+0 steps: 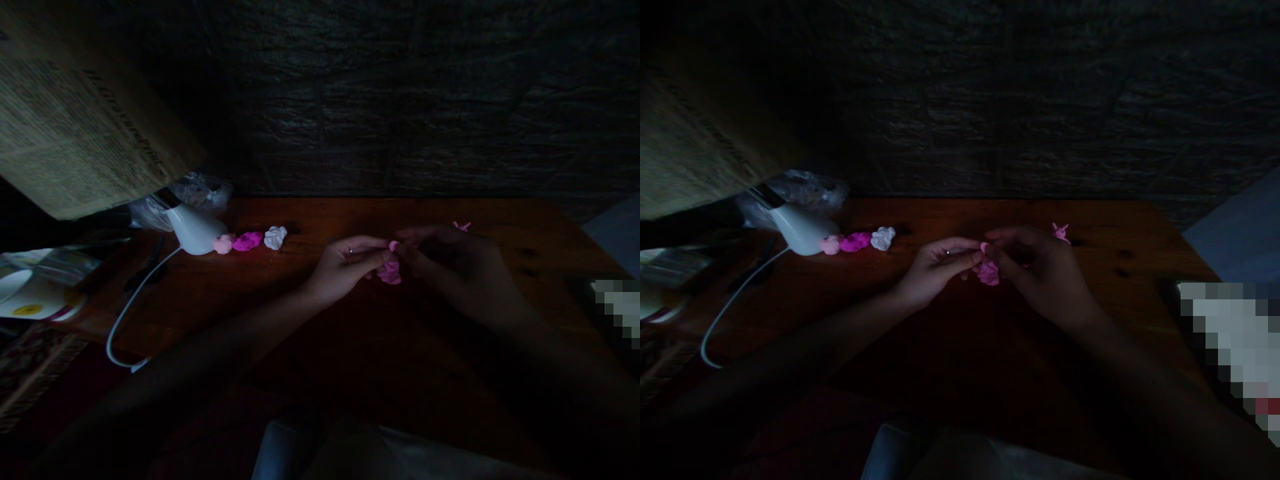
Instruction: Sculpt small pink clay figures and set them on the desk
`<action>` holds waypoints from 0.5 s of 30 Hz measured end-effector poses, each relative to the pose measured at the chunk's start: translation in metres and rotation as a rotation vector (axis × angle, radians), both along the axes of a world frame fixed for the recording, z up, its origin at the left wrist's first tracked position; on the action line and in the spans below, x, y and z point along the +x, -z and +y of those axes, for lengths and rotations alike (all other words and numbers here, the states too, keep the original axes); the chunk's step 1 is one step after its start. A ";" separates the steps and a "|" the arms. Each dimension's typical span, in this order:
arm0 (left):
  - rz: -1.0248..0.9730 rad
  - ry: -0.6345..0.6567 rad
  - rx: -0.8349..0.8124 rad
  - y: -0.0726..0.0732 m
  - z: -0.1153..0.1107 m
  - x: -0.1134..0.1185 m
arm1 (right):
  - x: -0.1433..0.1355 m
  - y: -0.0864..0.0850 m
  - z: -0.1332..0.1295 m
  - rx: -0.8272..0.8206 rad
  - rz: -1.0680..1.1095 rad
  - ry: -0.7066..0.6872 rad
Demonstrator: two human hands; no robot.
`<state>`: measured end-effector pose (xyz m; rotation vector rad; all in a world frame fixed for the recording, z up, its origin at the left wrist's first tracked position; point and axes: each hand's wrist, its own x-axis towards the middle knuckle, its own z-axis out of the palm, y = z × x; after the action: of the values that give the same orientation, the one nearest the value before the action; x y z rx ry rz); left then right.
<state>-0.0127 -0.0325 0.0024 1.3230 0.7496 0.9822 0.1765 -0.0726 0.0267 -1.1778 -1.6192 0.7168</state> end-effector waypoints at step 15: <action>-0.016 -0.009 0.035 0.006 0.003 0.001 | 0.000 -0.004 -0.003 0.022 0.021 0.022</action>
<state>-0.0112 -0.0296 -0.0037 1.3413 0.7298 1.0165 0.1762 -0.0755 0.0309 -1.1672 -1.5902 0.6934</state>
